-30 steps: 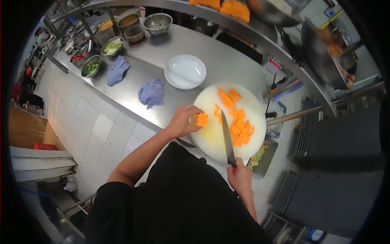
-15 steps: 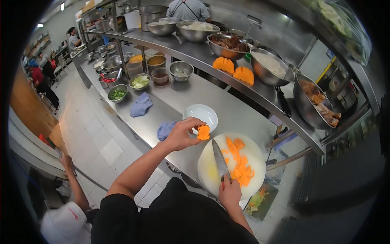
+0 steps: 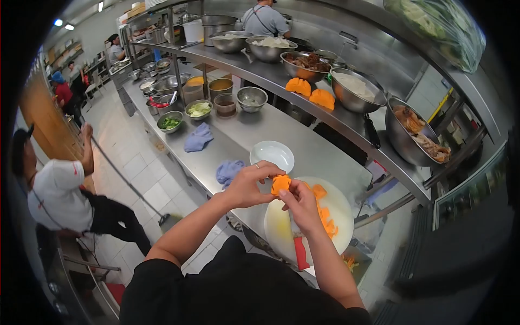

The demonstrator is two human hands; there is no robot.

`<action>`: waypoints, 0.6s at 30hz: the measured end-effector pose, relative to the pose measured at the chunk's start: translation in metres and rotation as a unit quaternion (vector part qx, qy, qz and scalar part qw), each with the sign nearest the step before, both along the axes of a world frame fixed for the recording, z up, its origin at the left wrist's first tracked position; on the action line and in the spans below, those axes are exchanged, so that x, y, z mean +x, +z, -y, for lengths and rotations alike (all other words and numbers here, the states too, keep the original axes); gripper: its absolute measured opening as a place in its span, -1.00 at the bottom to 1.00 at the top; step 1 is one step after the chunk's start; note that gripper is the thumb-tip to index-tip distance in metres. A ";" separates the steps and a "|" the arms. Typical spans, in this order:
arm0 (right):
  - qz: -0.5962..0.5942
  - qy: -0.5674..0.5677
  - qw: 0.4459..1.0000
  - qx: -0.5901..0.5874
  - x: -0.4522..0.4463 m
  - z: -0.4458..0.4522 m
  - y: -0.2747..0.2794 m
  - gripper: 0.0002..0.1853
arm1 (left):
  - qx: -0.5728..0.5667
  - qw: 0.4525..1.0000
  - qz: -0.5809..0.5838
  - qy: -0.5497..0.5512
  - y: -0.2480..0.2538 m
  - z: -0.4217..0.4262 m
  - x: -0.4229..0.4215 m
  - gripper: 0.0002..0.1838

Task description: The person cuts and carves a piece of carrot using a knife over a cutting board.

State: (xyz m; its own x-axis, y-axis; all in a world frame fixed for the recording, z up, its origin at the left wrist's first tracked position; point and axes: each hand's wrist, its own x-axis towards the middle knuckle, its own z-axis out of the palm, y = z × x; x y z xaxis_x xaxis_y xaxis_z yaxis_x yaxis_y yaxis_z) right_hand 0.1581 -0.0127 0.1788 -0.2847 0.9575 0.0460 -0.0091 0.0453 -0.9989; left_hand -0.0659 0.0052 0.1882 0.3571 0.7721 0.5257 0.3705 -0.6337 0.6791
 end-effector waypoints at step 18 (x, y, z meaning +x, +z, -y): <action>-0.193 0.121 0.963 -0.143 -0.039 -0.021 0.029 -0.55 | -0.477 0.800 -0.126 0.341 -0.388 0.223 -0.152 0.04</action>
State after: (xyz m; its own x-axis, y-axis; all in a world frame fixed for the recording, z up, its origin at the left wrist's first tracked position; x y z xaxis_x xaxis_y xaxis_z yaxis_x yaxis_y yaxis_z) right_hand 0.1195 0.0080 0.2076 -0.5162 0.8542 -0.0621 -0.3573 -0.2807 -0.8908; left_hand -0.2184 -0.2182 -0.2000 -0.3166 0.8396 -0.4414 0.6109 0.5365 0.5822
